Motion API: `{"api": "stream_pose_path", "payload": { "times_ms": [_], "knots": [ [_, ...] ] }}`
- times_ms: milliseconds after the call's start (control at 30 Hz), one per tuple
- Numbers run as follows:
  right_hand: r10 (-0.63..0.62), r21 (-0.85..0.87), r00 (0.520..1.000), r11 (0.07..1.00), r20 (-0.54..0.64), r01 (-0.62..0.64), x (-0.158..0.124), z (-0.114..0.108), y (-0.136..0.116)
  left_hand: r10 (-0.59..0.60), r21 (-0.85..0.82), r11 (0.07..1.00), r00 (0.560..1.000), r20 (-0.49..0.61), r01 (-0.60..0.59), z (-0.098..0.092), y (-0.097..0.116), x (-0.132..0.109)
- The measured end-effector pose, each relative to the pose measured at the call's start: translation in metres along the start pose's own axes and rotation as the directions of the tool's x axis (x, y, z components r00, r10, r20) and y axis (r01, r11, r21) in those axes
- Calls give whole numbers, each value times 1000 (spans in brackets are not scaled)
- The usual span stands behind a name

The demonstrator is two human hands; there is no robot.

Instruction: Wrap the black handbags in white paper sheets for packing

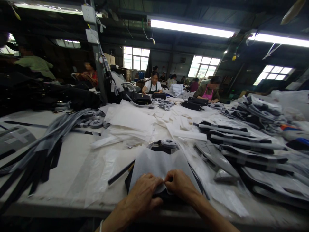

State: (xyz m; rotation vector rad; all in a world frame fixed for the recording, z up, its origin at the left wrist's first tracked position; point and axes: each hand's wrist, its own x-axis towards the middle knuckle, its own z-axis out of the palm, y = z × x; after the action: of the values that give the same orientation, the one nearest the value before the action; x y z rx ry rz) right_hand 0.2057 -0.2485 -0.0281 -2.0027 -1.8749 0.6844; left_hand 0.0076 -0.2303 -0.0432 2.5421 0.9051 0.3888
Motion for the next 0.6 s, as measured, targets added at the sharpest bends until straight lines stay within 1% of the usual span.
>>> {"api": "stream_pose_path", "payload": {
  "times_ms": [67,167,233,300,367,500,533,567,600],
  "knots": [
    [-27,40,1000,999,8,26,1,3,4,-18,-12,1000,1000,-6,18,2,1,-1],
    [-76,217,997,974,32,68,4,7,15,-3,8,1000,1000,-12,4,10,-2,1],
    [-75,308,997,949,26,63,7,9,20,21,41,999,1000,-8,-20,16,-6,3],
    [-72,323,997,945,23,61,7,12,22,48,74,996,999,2,-48,18,-9,5],
    [-76,278,997,958,21,68,6,15,21,56,79,995,998,6,-56,17,-9,6],
    [-80,112,996,990,-41,84,3,17,14,-34,15,999,998,-47,35,13,-8,7],
    [-84,63,995,994,-52,87,2,17,12,-29,12,999,997,-71,30,13,-9,6],
    [-87,11,995,996,-56,88,2,15,10,6,27,1000,996,-92,-4,15,-10,6],
    [-91,-39,994,995,-56,89,2,14,8,71,63,996,992,-103,-65,17,-13,5]
  ]
}}
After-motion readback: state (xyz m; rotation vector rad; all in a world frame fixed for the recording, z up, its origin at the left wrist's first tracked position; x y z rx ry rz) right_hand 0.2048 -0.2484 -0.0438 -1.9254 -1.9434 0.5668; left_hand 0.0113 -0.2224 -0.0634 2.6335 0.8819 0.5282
